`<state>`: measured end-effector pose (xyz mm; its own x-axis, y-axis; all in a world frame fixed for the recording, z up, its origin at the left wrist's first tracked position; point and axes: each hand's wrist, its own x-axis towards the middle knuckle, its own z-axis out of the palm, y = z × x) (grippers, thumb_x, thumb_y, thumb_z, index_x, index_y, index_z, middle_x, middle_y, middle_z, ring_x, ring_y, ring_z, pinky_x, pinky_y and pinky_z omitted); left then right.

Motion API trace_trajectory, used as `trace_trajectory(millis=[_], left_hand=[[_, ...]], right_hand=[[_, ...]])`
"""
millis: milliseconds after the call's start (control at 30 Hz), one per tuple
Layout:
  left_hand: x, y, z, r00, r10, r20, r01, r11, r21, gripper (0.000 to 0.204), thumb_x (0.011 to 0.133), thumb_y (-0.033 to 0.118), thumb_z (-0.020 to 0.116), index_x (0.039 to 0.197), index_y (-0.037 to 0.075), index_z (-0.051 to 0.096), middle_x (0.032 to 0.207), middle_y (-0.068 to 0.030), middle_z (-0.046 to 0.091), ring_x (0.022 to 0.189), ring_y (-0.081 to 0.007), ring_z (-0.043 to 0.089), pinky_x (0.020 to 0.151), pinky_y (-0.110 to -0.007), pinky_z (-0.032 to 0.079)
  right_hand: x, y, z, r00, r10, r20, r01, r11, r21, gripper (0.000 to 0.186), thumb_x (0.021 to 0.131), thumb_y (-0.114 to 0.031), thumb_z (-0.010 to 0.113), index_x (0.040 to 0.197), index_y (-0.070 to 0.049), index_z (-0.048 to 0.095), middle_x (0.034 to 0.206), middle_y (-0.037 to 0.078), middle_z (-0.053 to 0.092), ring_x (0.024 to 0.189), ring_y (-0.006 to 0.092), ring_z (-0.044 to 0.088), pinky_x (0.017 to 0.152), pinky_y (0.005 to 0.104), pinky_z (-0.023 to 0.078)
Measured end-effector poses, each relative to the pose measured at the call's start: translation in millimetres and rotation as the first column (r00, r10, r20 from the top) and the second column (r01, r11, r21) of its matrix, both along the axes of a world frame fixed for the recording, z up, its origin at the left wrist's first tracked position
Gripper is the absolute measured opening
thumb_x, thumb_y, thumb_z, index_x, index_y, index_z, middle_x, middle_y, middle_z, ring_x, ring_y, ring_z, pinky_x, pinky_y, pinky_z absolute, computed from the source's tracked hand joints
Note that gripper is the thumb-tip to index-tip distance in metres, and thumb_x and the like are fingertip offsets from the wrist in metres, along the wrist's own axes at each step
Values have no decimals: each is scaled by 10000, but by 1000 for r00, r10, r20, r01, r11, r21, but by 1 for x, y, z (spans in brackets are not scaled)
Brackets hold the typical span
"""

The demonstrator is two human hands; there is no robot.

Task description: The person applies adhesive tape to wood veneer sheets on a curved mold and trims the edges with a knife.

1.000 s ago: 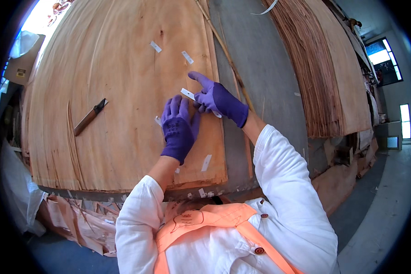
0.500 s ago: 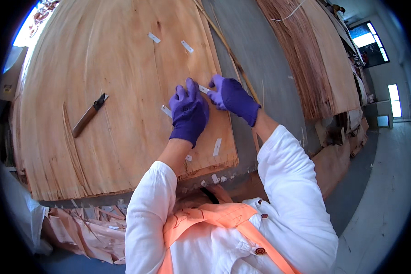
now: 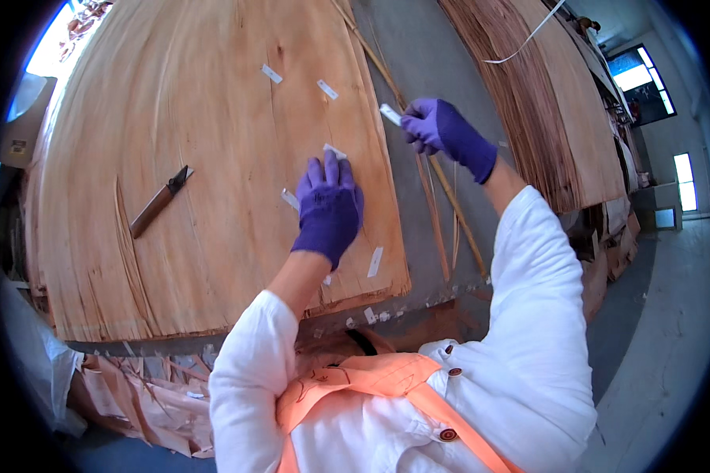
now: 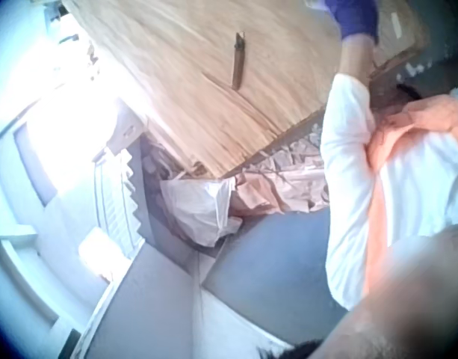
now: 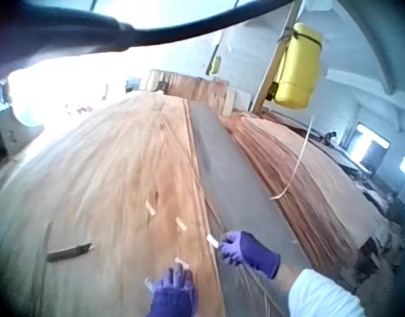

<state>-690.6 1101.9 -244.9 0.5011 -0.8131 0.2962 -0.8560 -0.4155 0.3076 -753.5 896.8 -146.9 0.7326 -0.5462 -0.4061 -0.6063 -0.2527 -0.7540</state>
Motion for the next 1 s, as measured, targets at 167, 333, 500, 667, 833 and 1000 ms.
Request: trace_trajectory(millis=[167,333,500,667,833,1000], left_hand=[[13,-4,50,999,-26,-34,31,990,135,396,826,201,566,1175,22,512,1253,-182,472,1092,-357,493,853,-446,447],[74,-38,9,996,-2,91,17,987,-159,290,783,198,616,1023,36,592,1153,-145,542,1053,-312,527,841,-415,457],[82,-55,-9,1000,4,-12,-7,977,-213,331,722,200,657,1010,50,594,1147,-114,553,1014,-325,534,836,-403,460],[90,-58,3,999,-4,-41,-3,984,-176,380,699,203,644,1043,53,580,1082,-72,573,957,-299,537,777,-418,447],[92,-67,-7,988,38,-151,-56,992,-115,309,767,261,596,1013,80,550,833,-134,620,763,-327,578,662,-447,454],[85,-74,-5,997,45,-60,-45,999,0,381,756,167,531,1112,32,534,938,-119,594,881,-270,558,701,-406,425]], right_hand=[[36,8,-26,969,-129,212,45,931,363,159,891,-167,564,920,-11,579,722,66,616,535,95,567,426,205,428],[83,19,-50,936,-154,318,-6,893,450,137,889,-149,574,910,-15,590,748,96,645,538,106,585,424,207,436],[85,8,-68,954,-270,129,178,858,482,138,875,-98,579,901,37,587,721,142,641,495,182,598,398,265,450],[85,4,-92,949,-170,267,25,881,473,120,865,-121,594,876,-1,603,726,99,645,520,130,574,441,238,444],[89,-13,-95,955,246,164,-241,969,-51,192,840,-176,603,741,-16,635,609,41,594,475,107,519,433,244,398],[96,-32,-57,822,523,-226,-538,581,-611,197,745,-179,564,789,0,634,803,240,619,773,398,608,696,471,478]])
